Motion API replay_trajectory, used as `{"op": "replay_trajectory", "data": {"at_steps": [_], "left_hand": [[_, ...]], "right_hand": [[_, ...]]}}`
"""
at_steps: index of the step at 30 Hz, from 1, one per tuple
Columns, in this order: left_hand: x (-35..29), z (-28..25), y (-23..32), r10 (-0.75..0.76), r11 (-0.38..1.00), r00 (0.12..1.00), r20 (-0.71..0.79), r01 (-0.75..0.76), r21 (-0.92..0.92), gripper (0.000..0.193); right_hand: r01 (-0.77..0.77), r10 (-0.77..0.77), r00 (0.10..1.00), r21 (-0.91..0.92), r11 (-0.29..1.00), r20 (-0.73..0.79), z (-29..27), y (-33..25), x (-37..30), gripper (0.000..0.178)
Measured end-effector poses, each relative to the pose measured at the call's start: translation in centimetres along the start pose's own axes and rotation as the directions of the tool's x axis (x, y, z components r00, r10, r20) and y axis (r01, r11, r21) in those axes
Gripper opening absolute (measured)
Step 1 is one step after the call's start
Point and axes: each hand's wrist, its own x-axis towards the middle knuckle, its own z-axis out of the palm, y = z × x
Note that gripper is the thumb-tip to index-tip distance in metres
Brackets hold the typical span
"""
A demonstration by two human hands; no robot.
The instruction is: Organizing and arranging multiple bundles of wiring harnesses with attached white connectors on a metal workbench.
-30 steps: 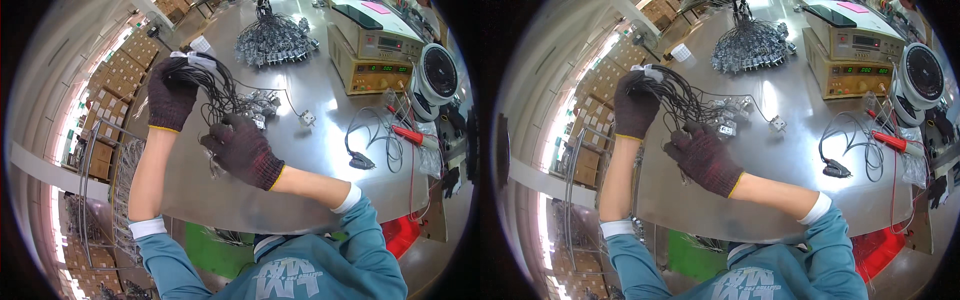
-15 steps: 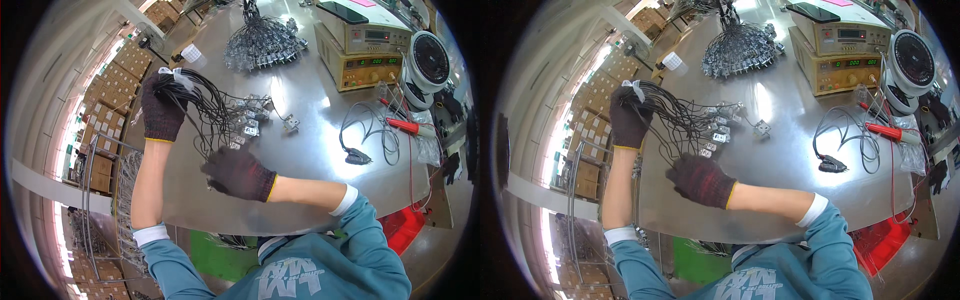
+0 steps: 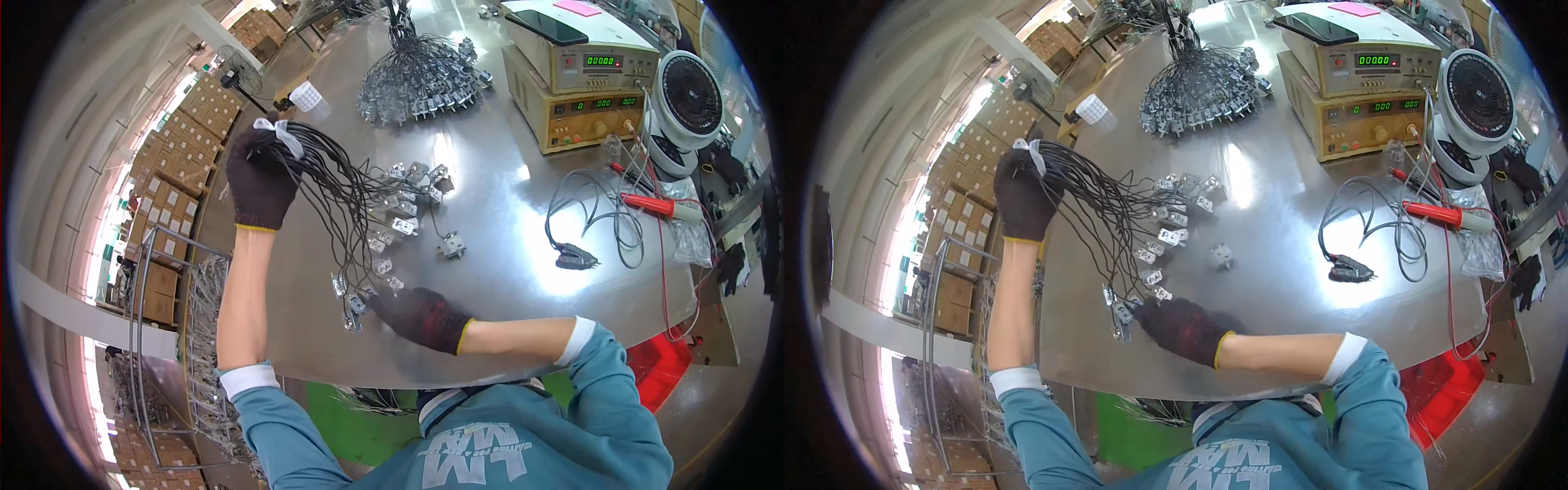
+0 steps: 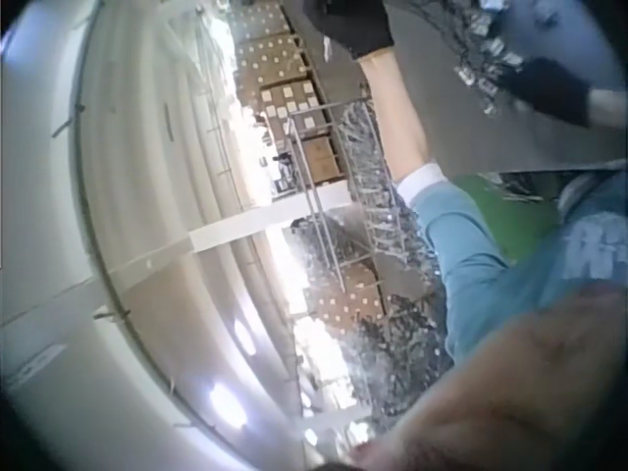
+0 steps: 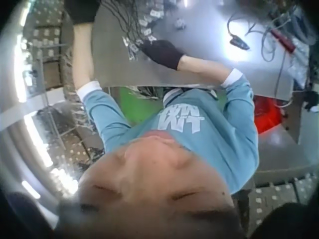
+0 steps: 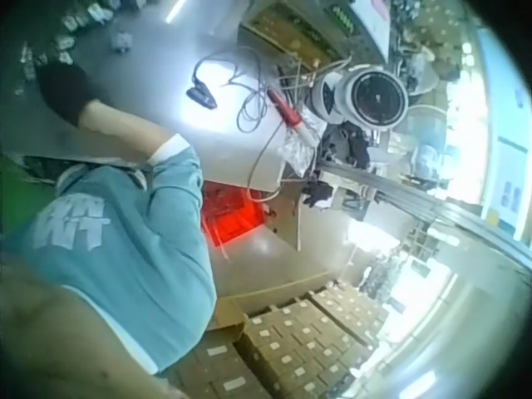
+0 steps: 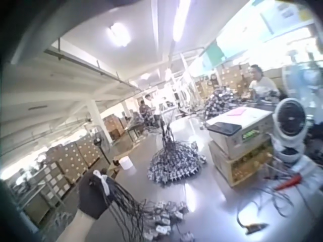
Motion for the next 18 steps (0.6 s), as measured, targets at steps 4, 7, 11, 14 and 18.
{"op": "replay_trajectory", "data": {"at_steps": [4,7,11,14,18], "left_hand": [[-2.6,1.7,-0.6,0.027,0.999,0.990,-0.139,-0.022,0.043,0.044],[-3.4,1.4,-0.8,0.036,0.999,0.988,-0.149,-0.036,0.004,0.040],[-5.5,3.5,-1.7,0.112,0.956,0.990,0.089,-0.132,0.262,0.050],[-5.6,4.0,-2.0,-0.125,0.986,0.956,0.264,0.149,-0.071,0.056],[-7.7,5.4,-4.0,-0.023,0.988,0.985,0.169,-0.003,0.153,0.059]], "right_hand": [[0.205,-0.205,0.979,-0.019,0.978,-0.002,-9.0,-1.5,-1.2,0.026],[0.233,-0.291,0.904,-0.212,0.949,-0.314,-14.9,-1.5,-0.1,0.060],[0.199,-0.271,0.686,-0.185,0.963,-0.675,-19.0,-1.4,3.3,0.080],[0.295,-0.232,0.760,0.004,0.956,-0.607,-18.3,-0.1,6.3,0.077],[0.251,-0.154,0.830,0.113,0.961,-0.536,-17.7,0.5,7.3,0.054]]}}
